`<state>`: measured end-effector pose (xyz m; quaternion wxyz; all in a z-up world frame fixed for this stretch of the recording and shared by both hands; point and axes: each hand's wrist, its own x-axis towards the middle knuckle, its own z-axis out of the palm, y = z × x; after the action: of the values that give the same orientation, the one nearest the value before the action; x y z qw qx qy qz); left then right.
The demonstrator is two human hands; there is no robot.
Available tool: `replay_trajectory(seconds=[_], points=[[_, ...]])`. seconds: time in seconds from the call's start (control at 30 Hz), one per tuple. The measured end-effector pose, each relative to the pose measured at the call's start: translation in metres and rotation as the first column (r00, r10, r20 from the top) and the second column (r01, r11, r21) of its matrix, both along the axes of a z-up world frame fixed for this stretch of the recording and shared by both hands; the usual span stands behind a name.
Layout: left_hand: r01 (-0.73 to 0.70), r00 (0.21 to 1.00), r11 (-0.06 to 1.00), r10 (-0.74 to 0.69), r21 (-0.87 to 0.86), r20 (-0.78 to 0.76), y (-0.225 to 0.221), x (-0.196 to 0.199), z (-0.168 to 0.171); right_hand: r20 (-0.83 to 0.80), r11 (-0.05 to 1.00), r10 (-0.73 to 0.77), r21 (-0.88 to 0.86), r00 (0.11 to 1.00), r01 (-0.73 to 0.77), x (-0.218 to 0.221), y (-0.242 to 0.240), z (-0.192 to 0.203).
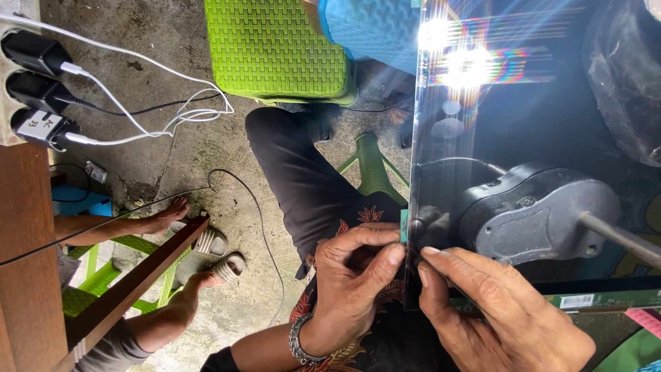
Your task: Cleaning the electrical contacts of a ribbon cable on an LCD screen using a magnifying glass and a small tool.
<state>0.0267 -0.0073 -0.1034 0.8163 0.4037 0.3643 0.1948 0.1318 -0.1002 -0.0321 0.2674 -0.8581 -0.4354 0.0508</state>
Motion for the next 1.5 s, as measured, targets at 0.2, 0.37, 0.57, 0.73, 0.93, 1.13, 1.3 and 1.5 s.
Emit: replay_trajectory(seconds=[0.2,0.37,0.57,0.73,0.93,1.13,1.3,1.5], points=[[-0.020,1.000,0.999,0.020,-0.025,0.005,-0.001,0.001,-0.001,-0.040,0.998,-0.070,-0.007,0.997,0.070,-0.005,0.005,0.002],[-0.024,1.000,1.000,0.025,-0.014,0.018,-0.001,0.001,-0.001,-0.072,0.996,-0.078,0.026,0.994,0.080,-0.007,0.004,0.002],[0.028,0.999,0.998,-0.026,0.049,-0.033,0.000,-0.001,-0.004,-0.280,0.989,-0.147,-0.033,0.949,0.144,-0.005,-0.005,0.011],[-0.046,0.999,0.999,0.046,-0.006,-0.005,-0.005,0.000,-0.005,-0.289,0.996,0.006,0.083,0.957,0.019,0.004,-0.015,0.000],[-0.071,0.997,0.997,0.071,-0.028,-0.005,-0.007,-0.001,-0.007,-0.090,0.979,0.074,0.195,0.993,-0.055,0.006,-0.001,-0.004],[-0.071,0.997,0.997,0.071,-0.009,0.010,-0.007,0.000,-0.007,-0.113,0.988,-0.133,0.062,0.985,0.141,-0.008,0.012,0.004],[-0.071,0.997,0.997,0.071,-0.011,0.017,-0.006,0.001,-0.005,-0.082,0.980,-0.199,-0.045,0.977,0.196,-0.011,0.013,0.007],[-0.063,0.998,0.998,0.064,-0.019,0.029,-0.005,0.002,-0.004,0.018,0.971,-0.206,-0.123,0.978,0.206,-0.012,0.007,0.001]])
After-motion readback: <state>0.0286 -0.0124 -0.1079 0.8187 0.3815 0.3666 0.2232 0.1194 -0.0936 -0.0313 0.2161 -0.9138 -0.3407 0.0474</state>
